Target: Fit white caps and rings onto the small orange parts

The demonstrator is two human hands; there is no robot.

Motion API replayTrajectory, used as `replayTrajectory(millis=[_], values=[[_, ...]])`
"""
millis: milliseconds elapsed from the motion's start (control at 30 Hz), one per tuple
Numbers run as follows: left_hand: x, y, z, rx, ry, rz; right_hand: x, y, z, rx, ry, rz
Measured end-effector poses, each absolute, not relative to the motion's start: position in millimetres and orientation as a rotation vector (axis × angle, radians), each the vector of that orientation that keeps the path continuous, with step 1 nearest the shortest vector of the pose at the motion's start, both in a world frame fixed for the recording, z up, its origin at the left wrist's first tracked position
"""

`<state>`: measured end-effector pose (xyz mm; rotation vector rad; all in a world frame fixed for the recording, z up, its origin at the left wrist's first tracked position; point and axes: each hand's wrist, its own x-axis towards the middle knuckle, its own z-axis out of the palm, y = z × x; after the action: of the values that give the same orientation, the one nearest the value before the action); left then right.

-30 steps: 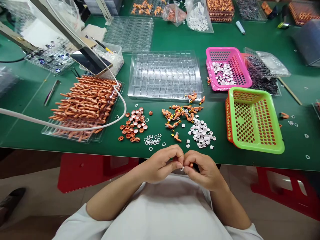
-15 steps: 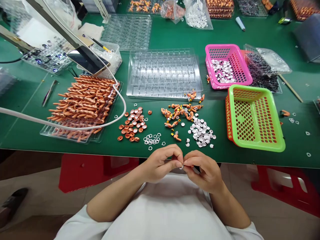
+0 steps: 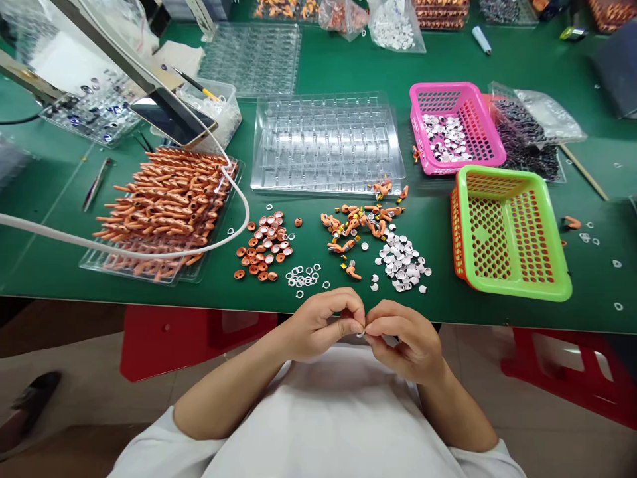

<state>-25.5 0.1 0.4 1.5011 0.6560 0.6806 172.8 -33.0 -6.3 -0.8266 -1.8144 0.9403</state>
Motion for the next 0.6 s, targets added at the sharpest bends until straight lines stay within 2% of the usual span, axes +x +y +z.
replayTrajectory(millis=[600], values=[[-25.7,1.4,-1.4,1.544,0.674,0.653,171.7,-29.4,-5.7,-0.816,-1.802,0.918]])
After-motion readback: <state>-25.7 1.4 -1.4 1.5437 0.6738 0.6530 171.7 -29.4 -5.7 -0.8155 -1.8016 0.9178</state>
